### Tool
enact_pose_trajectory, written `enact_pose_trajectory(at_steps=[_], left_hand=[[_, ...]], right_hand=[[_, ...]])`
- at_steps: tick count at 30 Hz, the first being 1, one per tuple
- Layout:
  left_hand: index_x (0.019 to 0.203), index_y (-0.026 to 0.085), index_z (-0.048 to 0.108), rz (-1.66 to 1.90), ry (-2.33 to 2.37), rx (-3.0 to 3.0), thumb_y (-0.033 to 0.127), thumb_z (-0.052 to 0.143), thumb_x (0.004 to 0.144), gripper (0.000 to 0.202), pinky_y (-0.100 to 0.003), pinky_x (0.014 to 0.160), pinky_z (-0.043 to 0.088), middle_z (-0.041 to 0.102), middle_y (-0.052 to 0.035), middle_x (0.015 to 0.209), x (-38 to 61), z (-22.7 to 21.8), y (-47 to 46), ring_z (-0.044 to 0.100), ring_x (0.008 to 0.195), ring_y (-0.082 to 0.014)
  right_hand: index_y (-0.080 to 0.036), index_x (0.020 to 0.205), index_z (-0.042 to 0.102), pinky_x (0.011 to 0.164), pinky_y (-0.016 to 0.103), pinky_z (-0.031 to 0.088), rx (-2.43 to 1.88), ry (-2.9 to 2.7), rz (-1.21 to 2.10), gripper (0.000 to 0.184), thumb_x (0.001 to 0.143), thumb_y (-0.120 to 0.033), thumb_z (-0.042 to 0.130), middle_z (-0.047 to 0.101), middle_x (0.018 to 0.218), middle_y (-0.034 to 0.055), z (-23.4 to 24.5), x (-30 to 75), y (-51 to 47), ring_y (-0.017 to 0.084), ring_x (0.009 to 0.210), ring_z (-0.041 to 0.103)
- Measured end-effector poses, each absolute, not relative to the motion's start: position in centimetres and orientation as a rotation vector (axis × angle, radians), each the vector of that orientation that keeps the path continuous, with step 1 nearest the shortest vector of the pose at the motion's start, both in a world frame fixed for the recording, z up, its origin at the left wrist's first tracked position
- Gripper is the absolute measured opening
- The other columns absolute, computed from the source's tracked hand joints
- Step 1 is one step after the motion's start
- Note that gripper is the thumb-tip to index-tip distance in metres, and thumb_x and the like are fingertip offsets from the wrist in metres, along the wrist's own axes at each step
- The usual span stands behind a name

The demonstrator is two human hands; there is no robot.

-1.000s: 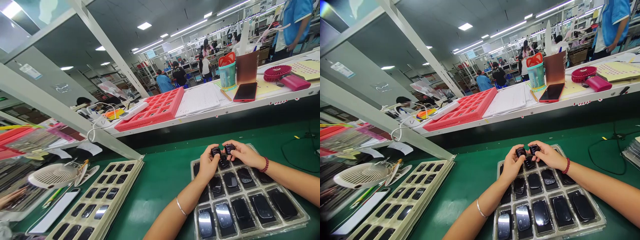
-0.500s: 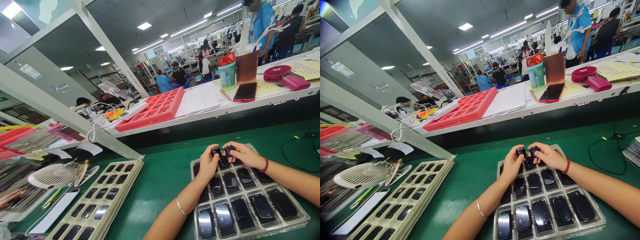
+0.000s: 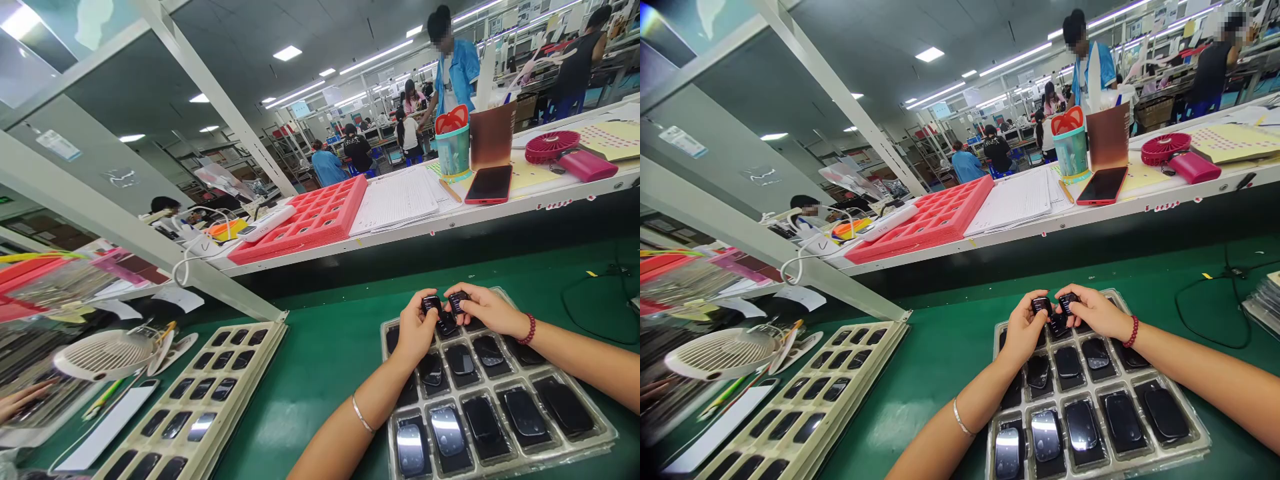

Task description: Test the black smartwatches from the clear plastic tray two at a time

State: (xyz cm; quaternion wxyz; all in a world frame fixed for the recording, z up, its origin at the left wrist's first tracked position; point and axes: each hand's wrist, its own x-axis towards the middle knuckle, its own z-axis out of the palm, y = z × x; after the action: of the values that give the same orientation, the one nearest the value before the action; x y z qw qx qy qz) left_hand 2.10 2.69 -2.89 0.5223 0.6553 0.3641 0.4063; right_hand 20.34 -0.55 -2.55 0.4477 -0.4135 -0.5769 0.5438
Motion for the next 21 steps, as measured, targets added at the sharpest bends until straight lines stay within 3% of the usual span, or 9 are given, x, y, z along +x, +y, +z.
enact_pose_trajectory(at_steps=[9,15,21], left_hand=[[0.110,0.016,0.054,0.968,0.874,1.552,0.012,0.050,0.078,0.033,-0.026,0.071,0.050,0.065,-0.0055,0.091,2.20,-2.61,2.54,0.060,0.076,-0.0134],[0.110,0.017,0.054,0.967,0.867,1.545,0.013,0.050,0.078,0.033,-0.026,0.071,0.049,0.065,-0.0054,0.092,2.19,-2.68,2.57,0.060,0.077,-0.0137],[0.113,0.018,0.054,0.980,0.906,1.598,0.014,0.055,0.077,0.036,-0.024,0.069,0.048,0.064,-0.0044,0.091,2.02,-2.83,2.65,0.059,0.075,-0.0133]], right_hand=[[-0.017,0.108,0.051,0.062,0.028,0.052,-1.031,-1.415,1.349,0.028,0.083,-0.031,0.050,0.064,0.090,0.0049,-2.56,20.31,-0.58,0.013,0.065,0.062],[-0.017,0.108,0.051,0.061,0.027,0.052,-1.027,-1.424,1.350,0.026,0.084,-0.026,0.048,0.063,0.090,0.0046,-2.58,20.29,-0.57,0.012,0.064,0.062],[-0.019,0.116,0.049,0.062,0.028,0.054,-1.051,-1.424,1.267,0.036,0.080,-0.021,0.050,0.061,0.104,0.0075,-2.62,20.29,-0.51,0.014,0.074,0.064]])
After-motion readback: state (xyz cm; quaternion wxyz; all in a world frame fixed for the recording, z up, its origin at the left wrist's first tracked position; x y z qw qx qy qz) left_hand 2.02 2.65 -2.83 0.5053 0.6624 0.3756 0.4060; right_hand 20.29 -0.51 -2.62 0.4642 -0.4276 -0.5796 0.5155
